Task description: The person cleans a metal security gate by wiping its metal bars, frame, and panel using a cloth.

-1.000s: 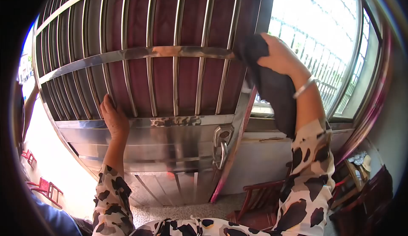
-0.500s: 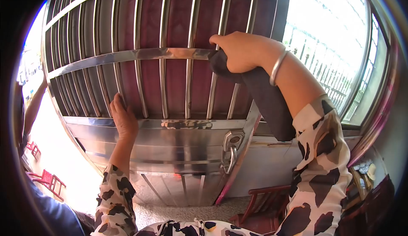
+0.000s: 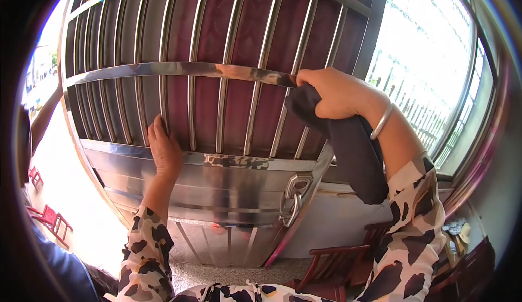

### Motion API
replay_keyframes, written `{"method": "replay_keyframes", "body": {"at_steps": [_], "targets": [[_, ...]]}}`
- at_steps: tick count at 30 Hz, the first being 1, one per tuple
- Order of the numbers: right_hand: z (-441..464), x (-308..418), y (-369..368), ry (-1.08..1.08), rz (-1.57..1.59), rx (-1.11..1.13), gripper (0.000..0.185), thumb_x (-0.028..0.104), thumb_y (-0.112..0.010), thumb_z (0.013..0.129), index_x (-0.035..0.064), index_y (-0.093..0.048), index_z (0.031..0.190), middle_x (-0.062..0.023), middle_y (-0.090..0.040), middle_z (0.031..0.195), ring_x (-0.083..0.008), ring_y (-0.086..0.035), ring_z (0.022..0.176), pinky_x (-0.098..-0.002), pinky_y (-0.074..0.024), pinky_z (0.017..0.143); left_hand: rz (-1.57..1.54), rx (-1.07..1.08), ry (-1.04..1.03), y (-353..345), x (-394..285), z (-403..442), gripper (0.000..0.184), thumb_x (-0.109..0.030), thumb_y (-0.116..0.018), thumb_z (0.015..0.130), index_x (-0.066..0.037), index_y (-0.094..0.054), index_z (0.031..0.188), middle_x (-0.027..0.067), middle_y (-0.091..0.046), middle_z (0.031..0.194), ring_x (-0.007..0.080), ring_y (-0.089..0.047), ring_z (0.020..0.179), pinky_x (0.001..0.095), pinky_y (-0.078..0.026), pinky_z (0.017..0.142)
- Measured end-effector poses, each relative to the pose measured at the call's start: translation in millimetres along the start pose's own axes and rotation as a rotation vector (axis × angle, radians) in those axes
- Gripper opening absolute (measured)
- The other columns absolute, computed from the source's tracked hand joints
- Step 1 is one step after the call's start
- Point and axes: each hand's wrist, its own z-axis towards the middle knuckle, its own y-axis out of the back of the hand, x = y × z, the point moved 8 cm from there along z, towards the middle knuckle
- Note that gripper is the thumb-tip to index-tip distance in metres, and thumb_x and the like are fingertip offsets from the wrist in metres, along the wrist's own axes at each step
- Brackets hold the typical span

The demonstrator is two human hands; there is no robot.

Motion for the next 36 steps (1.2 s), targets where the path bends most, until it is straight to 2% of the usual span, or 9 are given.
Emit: {"method": "replay_keyframes", "body": {"at_steps": [7, 15, 18, 21, 23, 25, 31, 35, 36], "targets": [[16.4, 5.0, 6.4, 0.08, 0.039, -0.143, 0.066, 0.0, -0.054, 0.061, 0.005, -0.039, 0.125, -0.0208, -0.06, 0.085, -0.0332, -0.061, 0.085, -0.0396, -0.0453, 0.073, -0.018, 0.02, 0.045, -3.4, 1.1, -0.2, 0.056, 0.006, -0.056, 0.076, -0.002, -0.036, 0.127, 0.0188, -0.044, 0.116, 0.0345, -0.046, 0.106, 0.0391, -0.041, 0.089], [46.6, 7.4, 3.3, -0.24, -0.057, 0.178, 0.056, 0.008, -0.061, 0.059, -0.0057, -0.05, 0.111, -0.0223, -0.06, 0.1, -0.032, -0.06, 0.093, -0.0371, -0.0467, 0.077, -0.031, 0.023, 0.014, -2.2, 1.1, 1.7, 0.054, 0.006, -0.055, 0.076, -0.001, -0.037, 0.126, 0.019, -0.044, 0.115, 0.0339, -0.046, 0.107, 0.0381, -0.041, 0.09], [22.5, 11.8, 23.9, -0.086, -0.023, 0.043, 0.058, 0.007, -0.059, 0.056, -0.0043, -0.051, 0.113, -0.0204, -0.061, 0.095, -0.0319, -0.061, 0.088, -0.0361, -0.0469, 0.077, -0.033, 0.059, 0.057, -4.0, 3.8, 2.0, 0.053, 0.006, -0.054, 0.076, 0.0, -0.037, 0.126, 0.0194, -0.045, 0.114, 0.034, -0.046, 0.105, 0.0382, -0.041, 0.089], [-2.7, 17.0, 11.0, 0.059, 0.039, 0.244, 0.065, 0.007, -0.057, 0.056, -0.0017, -0.048, 0.12, -0.0197, -0.061, 0.096, -0.0327, -0.06, 0.092, -0.0352, -0.0463, 0.079, -0.037, 0.019, 0.04, -3.2, 1.1, 1.5, 0.053, 0.006, -0.054, 0.076, 0.0, -0.037, 0.125, 0.0196, -0.045, 0.114, 0.0341, -0.047, 0.104, 0.0384, -0.041, 0.088], [1.8, 11.2, 21.5, 0.124, 0.079, 0.002, 0.07, 0.007, -0.057, 0.056, 0.0014, -0.044, 0.125, -0.0193, -0.06, 0.098, -0.0332, -0.058, 0.095, -0.0354, -0.0459, 0.08, -0.028, 0.0, 0.029, -4.9, 1.0, 0.2, 0.056, 0.008, -0.055, 0.075, -0.001, -0.035, 0.127, 0.0192, -0.045, 0.114, 0.0351, -0.046, 0.105, 0.0393, -0.041, 0.089], [14.0, 8.8, 20.8, 0.109, 0.025, -0.05, 0.072, 0.008, -0.058, 0.057, -0.0007, -0.041, 0.126, -0.0212, -0.06, 0.099, -0.0344, -0.058, 0.095, -0.0362, -0.0455, 0.08, -0.021, -0.016, 0.018, -4.1, -0.3, -1.0, 0.06, 0.01, -0.055, 0.073, -0.002, -0.034, 0.128, 0.0189, -0.044, 0.115, 0.036, -0.046, 0.106, 0.0401, -0.04, 0.089], [40.6, 18.9, -3.5, -0.259, -0.091, 0.251, 0.066, 0.011, -0.061, 0.059, -0.0085, -0.043, 0.12, -0.0267, -0.054, 0.11, -0.0348, -0.055, 0.103, -0.0363, -0.0451, 0.083, -0.026, 0.019, 0.013, -3.9, 1.1, -0.8, 0.059, 0.009, -0.054, 0.075, -0.001, -0.033, 0.128, 0.0193, -0.044, 0.116, 0.0364, -0.045, 0.108, 0.0401, -0.039, 0.091], [18.4, -0.9, 21.1, 0.163, 0.169, -0.13, 0.056, 0.007, -0.058, 0.06, -0.0007, -0.048, 0.114, -0.0194, -0.06, 0.094, -0.0326, -0.06, 0.087, -0.0346, -0.0471, 0.073, -0.033, 0.046, 0.054, -5.8, 3.6, 0.6, 0.057, 0.009, -0.053, 0.075, 0.0, -0.033, 0.128, 0.0196, -0.044, 0.116, 0.0364, -0.045, 0.108, 0.0406, -0.039, 0.092], [10.4, -3.9, 22.9, 0.123, 0.182, -0.108, 0.051, 0.009, -0.059, 0.064, 0.0028, -0.049, 0.113, -0.018, -0.061, 0.09, -0.0316, -0.061, 0.081, -0.0334, -0.0472, 0.071, -0.031, 0.026, 0.049, -5.8, 3.0, -0.3, 0.057, 0.009, -0.053, 0.075, 0.0, -0.034, 0.128, 0.0195, -0.044, 0.116, 0.0363, -0.045, 0.108, 0.0407, -0.039, 0.092]]}}
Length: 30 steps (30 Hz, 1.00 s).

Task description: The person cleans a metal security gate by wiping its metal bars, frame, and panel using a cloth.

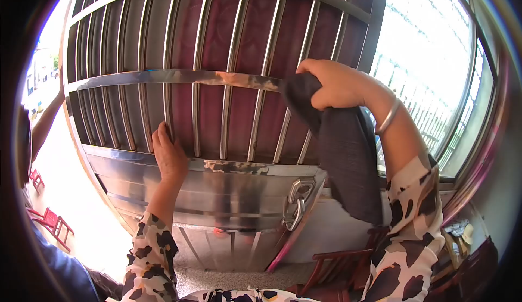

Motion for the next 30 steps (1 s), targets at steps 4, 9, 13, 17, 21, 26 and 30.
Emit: {"method": "replay_keyframes", "body": {"at_steps": [4, 9, 13, 17, 21, 26, 30], "targets": [[-2.9, 7.3, 18.6, 0.026, -0.11, -0.296, 0.044, 0.018, -0.064, 0.073, 0.0034, -0.05, 0.112, -0.0196, -0.062, 0.083, -0.0339, -0.062, 0.082, -0.0368, -0.0477, 0.071, 0.024, -0.014, -0.01, 0.0, -2.7, -0.6, 0.057, 0.009, -0.053, 0.075, 0.0, -0.034, 0.128, 0.0195, -0.044, 0.116, 0.0362, -0.045, 0.108, 0.0406, -0.039, 0.092], [24.9, 33.0, 19.2, -0.02, -0.55, -0.379, 0.034, 0.025, -0.063, 0.077, 0.0055, -0.059, 0.104, -0.0183, -0.063, 0.088, -0.0365, -0.061, 0.084, -0.0415, -0.0487, 0.073, 0.027, -0.011, -0.055, 1.9, -3.0, -1.3, 0.058, 0.009, -0.053, 0.075, -0.001, -0.033, 0.129, 0.0198, -0.044, 0.116, 0.0364, -0.045, 0.108, 0.0405, -0.04, 0.091], [49.5, 38.6, -0.4, -0.077, -0.781, -0.381, 0.017, 0.019, -0.06, 0.076, 0.0083, -0.065, 0.088, -0.014, -0.06, 0.083, -0.0317, -0.061, 0.081, -0.0422, -0.0495, 0.073, 0.0, 0.007, -0.006, 3.0, -1.5, 0.5, 0.058, 0.009, -0.053, 0.075, -0.002, -0.033, 0.129, 0.0196, -0.044, 0.116, 0.0365, -0.045, 0.108, 0.0405, -0.04, 0.091], [43.0, 31.6, -6.3, 0.034, -0.599, -0.236, 0.021, 0.005, -0.053, 0.074, 0.0074, -0.065, 0.09, -0.0145, -0.055, 0.09, -0.0343, -0.059, 0.081, -0.0427, -0.048, 0.074, -0.033, 0.022, -0.019, 1.8, -1.3, -1.0, 0.059, 0.009, -0.054, 0.075, -0.003, -0.033, 0.129, 0.0194, -0.044, 0.116, 0.0364, -0.046, 0.107, 0.0405, -0.04, 0.09], [53.3, 31.8, -1.1, 0.084, -0.557, -0.131, 0.026, 0.0, -0.052, 0.072, 0.0074, -0.066, 0.093, -0.0145, -0.059, 0.091, -0.0328, -0.059, 0.087, -0.0415, -0.0478, 0.076, -0.009, -0.013, -0.038, 6.7, -6.7, -0.1, 0.052, 0.004, -0.055, 0.077, -0.002, -0.037, 0.126, 0.0183, -0.045, 0.115, 0.0337, -0.047, 0.104, 0.0385, -0.042, 0.088], [36.8, 38.7, 3.7, -0.097, -0.762, 0.246, 0.029, 0.001, -0.054, 0.069, 0.0069, -0.067, 0.095, -0.0141, -0.064, 0.094, -0.0309, -0.059, 0.094, -0.0392, -0.0485, 0.079, 0.054, -0.017, -0.05, 4.9, -3.4, 1.2, 0.053, 0.003, -0.055, 0.077, -0.002, -0.037, 0.126, 0.0191, -0.045, 0.115, 0.0351, -0.047, 0.104, 0.0396, -0.042, 0.087], [0.0, 25.9, 32.0, -0.065, -0.747, -0.162, 0.026, 0.008, -0.059, 0.073, 0.0055, -0.062, 0.099, -0.0136, -0.064, 0.088, -0.033, -0.061, 0.086, -0.0417, -0.0485, 0.078, 0.036, -0.025, -0.062, 2.4, -6.3, -1.9, 0.054, 0.003, -0.055, 0.077, -0.002, -0.036, 0.127, 0.0198, -0.045, 0.114, 0.0363, -0.046, 0.103, 0.0412, -0.041, 0.085]]}}
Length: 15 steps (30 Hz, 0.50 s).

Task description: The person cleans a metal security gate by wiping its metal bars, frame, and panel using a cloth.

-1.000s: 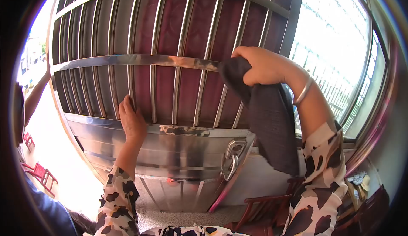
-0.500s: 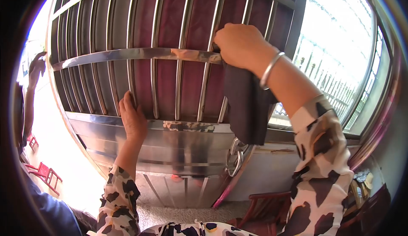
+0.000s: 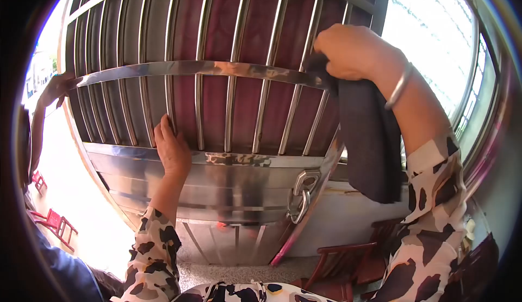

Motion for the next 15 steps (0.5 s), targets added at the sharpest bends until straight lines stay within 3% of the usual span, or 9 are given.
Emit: {"method": "replay_keyframes", "body": {"at_steps": [3, 4, 9, 12, 15], "targets": [[-2.3, 2.7, 18.4, -0.129, 0.01, -0.194, 0.022, 0.012, -0.061, 0.075, 0.0041, -0.059, 0.095, -0.014, -0.063, 0.089, -0.0341, -0.062, 0.082, -0.0418, -0.0493, 0.075, 0.022, -0.039, -0.013, 2.1, -2.2, -0.7, 0.054, 0.004, -0.055, 0.077, -0.002, -0.036, 0.127, 0.02, -0.045, 0.113, 0.0364, -0.046, 0.103, 0.0414, -0.041, 0.085], [2.6, 9.0, 16.2, -0.113, -0.022, -0.237, 0.015, 0.011, -0.061, 0.075, 0.003, -0.059, 0.087, -0.0139, -0.06, 0.087, -0.0345, -0.061, 0.08, -0.0419, -0.0497, 0.072, 0.023, -0.033, -0.018, 1.7, -2.9, -0.6, 0.054, 0.004, -0.055, 0.077, -0.002, -0.036, 0.127, 0.02, -0.045, 0.113, 0.0364, -0.046, 0.103, 0.0414, -0.041, 0.085], [31.6, 51.0, -29.8, -0.001, -0.137, -0.194, 0.011, 0.005, -0.058, 0.073, 0.0062, -0.062, 0.083, -0.0131, -0.053, 0.081, -0.0344, -0.06, 0.075, -0.0417, -0.0494, 0.069, -0.045, 0.027, -0.011, 1.1, 0.1, 0.4, 0.056, 0.006, -0.055, 0.075, -0.002, -0.036, 0.127, 0.0207, -0.044, 0.113, 0.0364, -0.047, 0.101, 0.0405, -0.041, 0.085], [20.6, 44.3, -31.2, 0.007, 0.074, -0.165, 0.012, 0.002, -0.055, 0.074, 0.007, -0.063, 0.082, -0.0134, -0.05, 0.09, -0.0305, -0.06, 0.076, -0.039, -0.0495, 0.068, -0.065, 0.007, -0.047, 4.3, -3.4, 0.4, 0.056, 0.007, -0.055, 0.075, -0.002, -0.036, 0.127, 0.0204, -0.045, 0.113, 0.0363, -0.048, 0.101, 0.0402, -0.042, 0.085], [23.2, 48.3, -26.1, 0.1, -0.051, -0.17, 0.012, 0.0, -0.056, 0.072, 0.0062, -0.063, 0.079, -0.013, -0.05, 0.088, -0.0306, -0.059, 0.075, -0.0391, -0.0493, 0.067, -0.042, 0.013, -0.056, 2.9, -0.4, -0.5, 0.058, 0.008, -0.052, 0.075, -0.002, -0.034, 0.13, 0.0207, -0.044, 0.114, 0.0389, -0.046, 0.105, 0.0427, -0.04, 0.089]]}}
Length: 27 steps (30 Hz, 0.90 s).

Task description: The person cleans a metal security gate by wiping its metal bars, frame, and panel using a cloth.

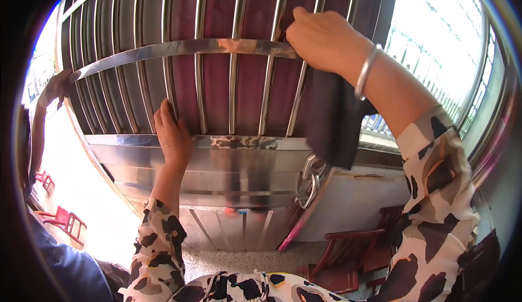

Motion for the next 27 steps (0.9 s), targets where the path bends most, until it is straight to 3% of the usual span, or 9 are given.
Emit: {"method": "replay_keyframes", "body": {"at_steps": [5, 8, 11, 12, 14, 18, 19, 21, 27], "targets": [[-9.9, -0.3, 10.9, -0.009, -0.172, 0.13, 0.014, -0.003, -0.056, 0.068, 0.0056, -0.064, 0.076, -0.0125, -0.051, 0.087, -0.0291, -0.059, 0.077, -0.0384, -0.0491, 0.068, 0.003, -0.011, 0.049, 0.4, 0.9, 1.2, 0.058, 0.006, -0.053, 0.075, -0.003, -0.035, 0.13, 0.0203, -0.045, 0.115, 0.0387, -0.046, 0.106, 0.0425, -0.04, 0.089], [-61.1, -20.1, -9.4, 0.029, -0.006, 0.198, 0.013, 0.001, -0.057, 0.074, 0.007, -0.066, 0.082, -0.0107, -0.056, 0.09, -0.0278, -0.061, 0.081, -0.0373, -0.05, 0.07, 0.038, -0.036, 0.072, -1.6, 1.5, -2.9, 0.058, 0.005, -0.054, 0.075, -0.003, -0.035, 0.13, 0.0191, -0.045, 0.116, 0.0373, -0.046, 0.107, 0.0416, -0.04, 0.089], [-94.2, -70.9, -16.0, -0.313, 0.117, -0.112, 0.031, 0.0, -0.056, 0.074, 0.0113, -0.061, 0.103, -0.0117, -0.054, 0.095, -0.0323, -0.059, 0.085, -0.0414, -0.0479, 0.075, 0.09, -0.071, 0.104, -3.5, 1.2, -2.9, 0.058, 0.004, -0.055, 0.076, -0.004, -0.036, 0.13, 0.0178, -0.045, 0.117, 0.0359, -0.046, 0.107, 0.0408, -0.04, 0.089], [-94.2, -76.0, -15.0, -0.324, 0.117, -0.113, 0.031, 0.0, -0.056, 0.074, 0.0113, -0.061, 0.103, -0.0117, -0.054, 0.095, -0.0323, -0.059, 0.085, -0.0414, -0.0479, 0.075, 0.12, -0.09, 0.129, -3.1, 3.2, -3.5, 0.057, 0.004, -0.055, 0.076, -0.004, -0.036, 0.13, 0.0172, -0.045, 0.117, 0.0353, -0.047, 0.108, 0.0406, -0.04, 0.089], [-98.0, -84.9, 8.7, -0.351, 0.132, -0.427, 0.038, 0.002, -0.057, 0.073, 0.0139, -0.058, 0.109, -0.0109, -0.055, 0.098, -0.0314, -0.058, 0.089, -0.0414, -0.0482, 0.074, 0.134, -0.091, 0.114, -5.0, 3.2, -3.4, 0.058, 0.003, -0.056, 0.076, -0.004, -0.036, 0.13, 0.0171, -0.045, 0.117, 0.0353, -0.046, 0.108, 0.0404, -0.04, 0.09], [-71.5, -57.7, 23.6, -0.241, 0.025, -0.739, 0.017, 0.004, -0.059, 0.073, 0.0096, -0.063, 0.088, -0.0082, -0.054, 0.094, -0.0257, -0.058, 0.089, -0.0376, -0.051, 0.069, 0.149, -0.087, 0.057, -2.8, 2.5, -3.5, 0.058, 0.003, -0.057, 0.076, -0.004, -0.036, 0.129, 0.0177, -0.045, 0.117, 0.0353, -0.047, 0.107, 0.0401, -0.041, 0.089], [-66.2, -51.7, 17.0, -0.248, 0.032, -0.741, 0.017, 0.004, -0.059, 0.073, 0.0096, -0.063, 0.088, -0.0082, -0.054, 0.094, -0.0257, -0.058, 0.089, -0.0376, -0.051, 0.069, 0.161, -0.081, 0.031, -3.6, 2.5, -3.2, 0.059, 0.003, -0.058, 0.075, -0.003, -0.036, 0.129, 0.0176, -0.045, 0.116, 0.0348, -0.047, 0.107, 0.0394, -0.042, 0.087], [-42.9, -39.7, -17.1, -0.222, -0.009, -0.395, 0.006, 0.006, -0.059, 0.073, 0.008, -0.063, 0.077, -0.007, -0.053, 0.089, -0.0241, -0.058, 0.087, -0.036, -0.0516, 0.07, 0.137, -0.069, 0.009, -3.0, 2.7, -1.6, 0.058, 0.003, -0.058, 0.076, -0.003, -0.036, 0.129, 0.0181, -0.045, 0.116, 0.035, -0.047, 0.107, 0.0399, -0.042, 0.088], [-44.5, -41.4, -23.6, -0.058, -0.034, -0.071, 0.011, -0.002, -0.052, 0.075, 0.0031, -0.059, 0.081, -0.0075, -0.055, 0.096, -0.0261, -0.056, 0.091, -0.0394, -0.0489, 0.076, 0.117, -0.039, -0.016, -4.4, 4.2, -2.7, 0.056, 0.004, -0.054, 0.078, -0.001, -0.034, 0.13, 0.0203, -0.044, 0.116, 0.0374, -0.046, 0.107, 0.042, -0.039, 0.09]]}}
